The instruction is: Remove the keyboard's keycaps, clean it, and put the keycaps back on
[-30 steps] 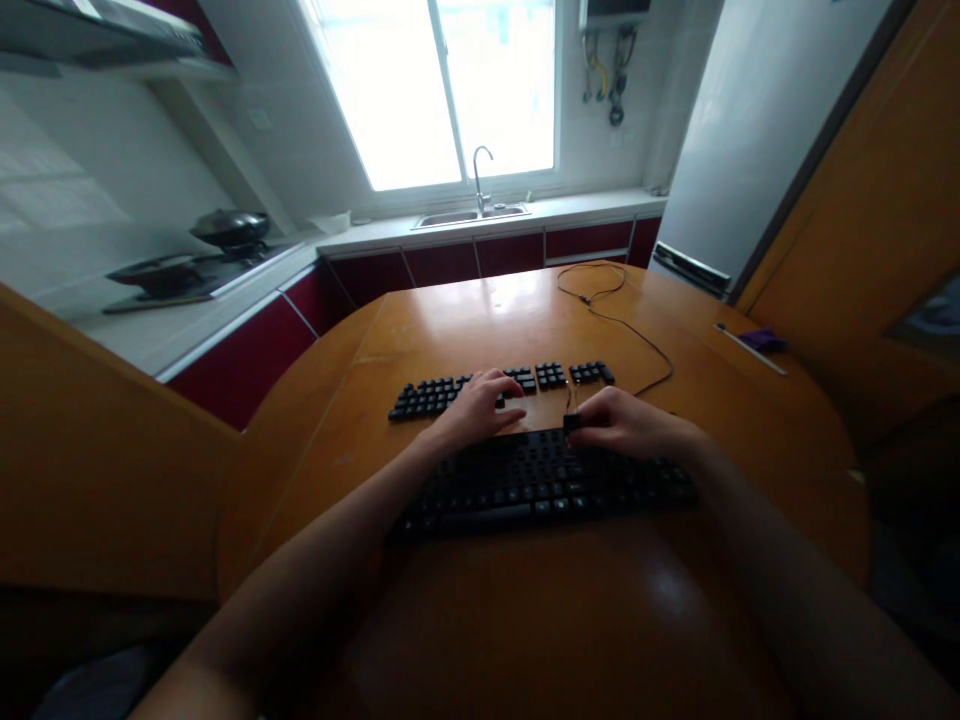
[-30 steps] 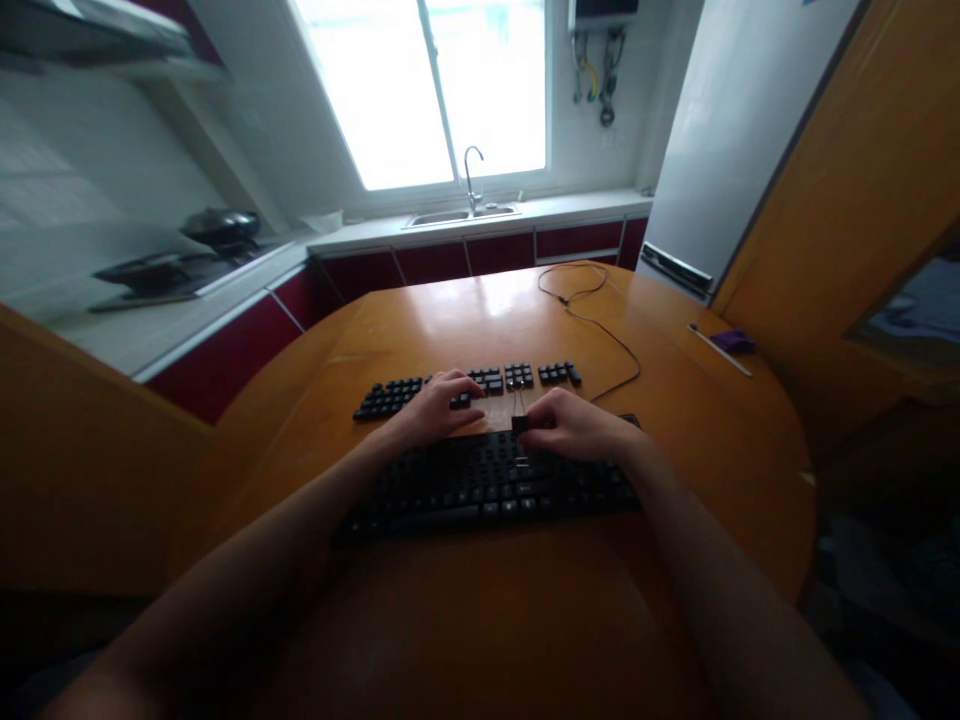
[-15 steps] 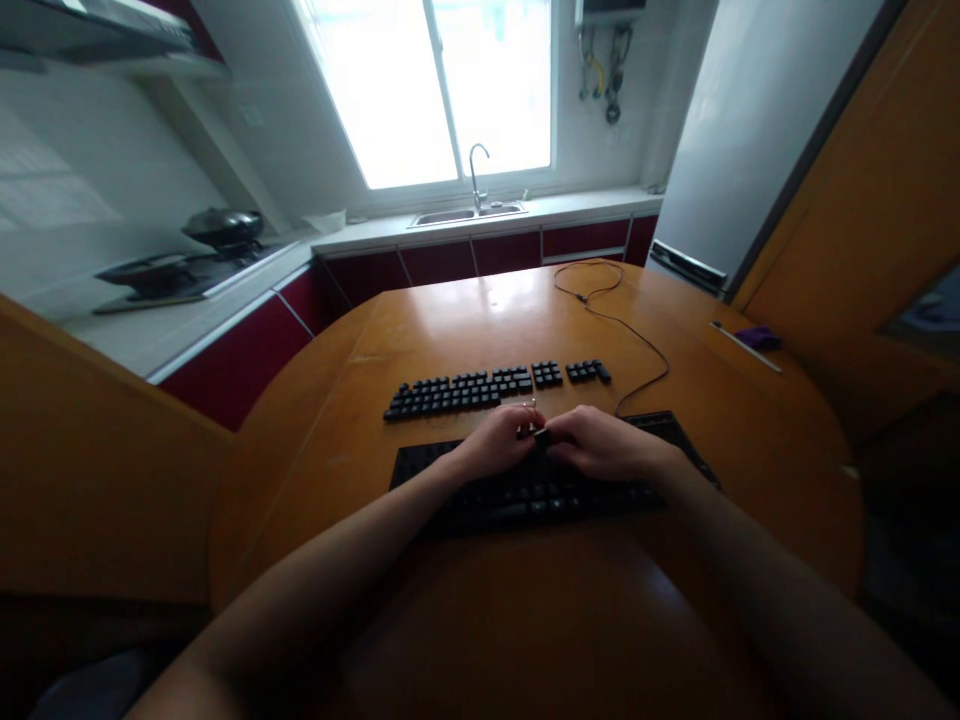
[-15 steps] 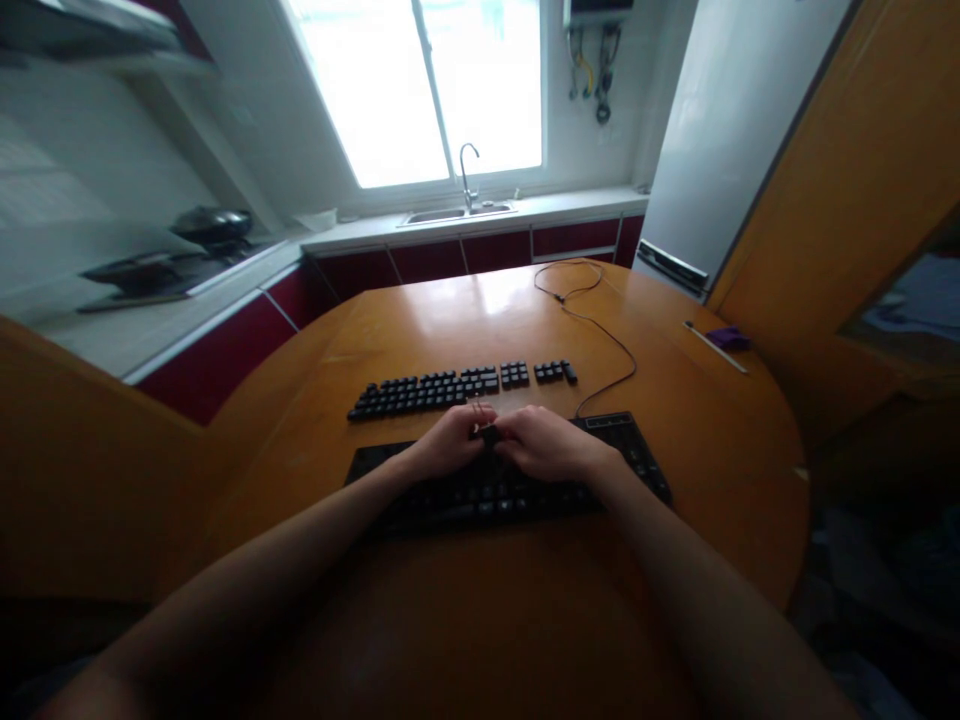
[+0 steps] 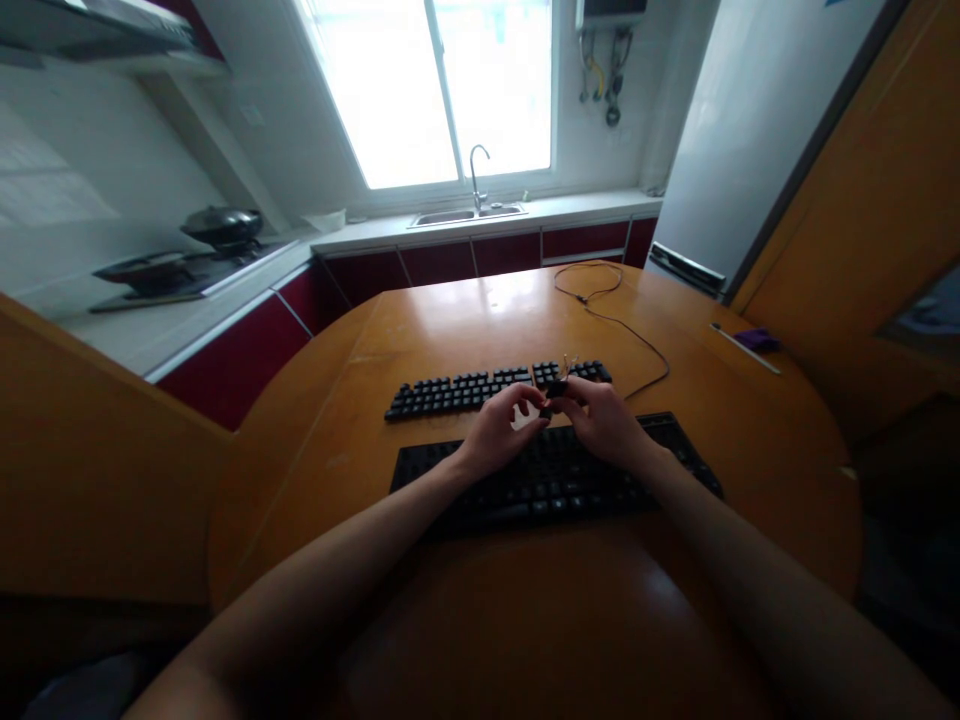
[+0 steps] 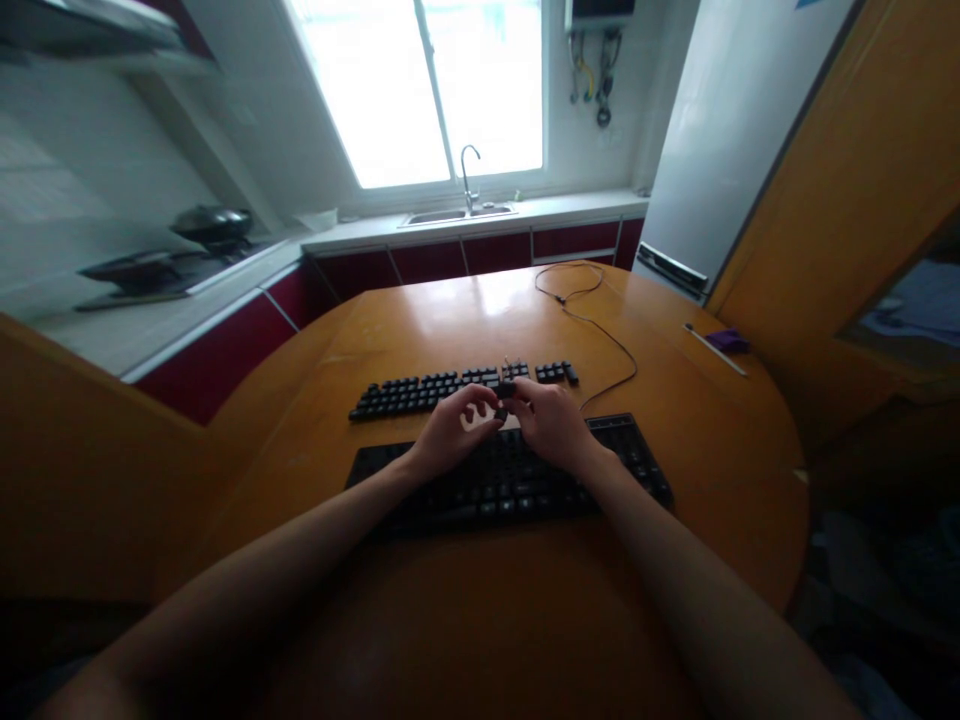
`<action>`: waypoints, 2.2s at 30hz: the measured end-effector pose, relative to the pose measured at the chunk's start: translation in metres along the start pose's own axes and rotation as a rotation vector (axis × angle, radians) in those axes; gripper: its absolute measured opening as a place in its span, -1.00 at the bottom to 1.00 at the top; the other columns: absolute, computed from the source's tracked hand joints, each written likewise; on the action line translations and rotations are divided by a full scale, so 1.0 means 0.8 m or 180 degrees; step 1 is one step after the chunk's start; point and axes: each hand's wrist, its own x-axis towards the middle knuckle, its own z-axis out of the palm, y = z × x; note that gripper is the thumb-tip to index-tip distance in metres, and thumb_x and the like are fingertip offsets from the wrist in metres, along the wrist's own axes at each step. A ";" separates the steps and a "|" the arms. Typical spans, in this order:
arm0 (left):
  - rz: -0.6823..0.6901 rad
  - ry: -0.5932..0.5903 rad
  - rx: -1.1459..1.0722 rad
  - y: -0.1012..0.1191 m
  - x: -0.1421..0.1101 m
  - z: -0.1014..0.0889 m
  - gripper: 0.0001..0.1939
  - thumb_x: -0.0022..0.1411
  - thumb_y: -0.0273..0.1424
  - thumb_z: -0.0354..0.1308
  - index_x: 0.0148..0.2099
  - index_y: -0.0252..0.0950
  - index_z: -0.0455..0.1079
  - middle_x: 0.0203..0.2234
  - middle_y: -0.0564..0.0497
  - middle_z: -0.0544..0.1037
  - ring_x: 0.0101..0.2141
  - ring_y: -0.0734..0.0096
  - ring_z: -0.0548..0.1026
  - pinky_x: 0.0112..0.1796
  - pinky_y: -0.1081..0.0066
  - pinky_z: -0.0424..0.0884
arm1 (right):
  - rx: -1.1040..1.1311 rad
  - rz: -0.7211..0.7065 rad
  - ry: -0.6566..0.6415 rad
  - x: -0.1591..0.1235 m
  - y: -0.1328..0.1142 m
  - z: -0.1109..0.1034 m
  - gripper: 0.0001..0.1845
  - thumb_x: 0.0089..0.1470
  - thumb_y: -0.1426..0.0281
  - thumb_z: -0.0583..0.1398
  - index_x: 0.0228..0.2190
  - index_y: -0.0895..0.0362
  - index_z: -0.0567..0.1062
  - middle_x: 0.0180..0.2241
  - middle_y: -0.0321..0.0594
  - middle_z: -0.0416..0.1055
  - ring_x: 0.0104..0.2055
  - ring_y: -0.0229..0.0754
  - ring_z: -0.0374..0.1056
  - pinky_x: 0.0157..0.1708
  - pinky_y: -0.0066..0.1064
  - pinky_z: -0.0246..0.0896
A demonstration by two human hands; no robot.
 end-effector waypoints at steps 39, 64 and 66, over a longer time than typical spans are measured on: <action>-0.0617 -0.0040 0.1978 -0.064 0.026 -0.036 -0.82 0.08 -0.29 0.41 -0.21 -0.12 0.63 -0.06 -0.05 0.43 0.02 0.05 0.29 0.07 0.07 0.23 | 0.0277 0.0285 0.0515 0.004 0.010 0.016 -0.82 0.21 0.36 0.12 -0.42 0.12 0.42 -0.46 -0.19 0.53 -0.38 -0.14 0.47 -0.34 -0.35 0.28; -0.0303 -0.0026 0.1689 -0.050 0.033 -0.037 -0.82 0.14 -0.37 0.33 -0.21 -0.27 0.44 -0.18 -0.06 0.46 -0.10 0.17 0.38 -0.01 0.18 0.32 | 0.0259 0.0329 -0.1331 0.007 0.013 -0.062 -0.74 0.09 0.27 0.23 -0.49 0.19 0.55 -0.58 -0.33 0.35 -0.53 -0.29 0.15 -0.53 -0.42 -0.02; -0.0006 -0.0462 0.1243 -0.026 0.030 -0.035 -0.88 0.23 -0.41 0.24 -0.16 -0.27 0.46 -0.25 -0.02 0.50 -0.20 0.30 0.43 -0.10 0.29 0.37 | 0.0187 0.0308 -0.1043 0.010 0.020 -0.061 -0.74 0.08 0.27 0.22 -0.50 0.19 0.55 -0.56 -0.31 0.37 -0.51 -0.28 0.18 -0.51 -0.42 0.01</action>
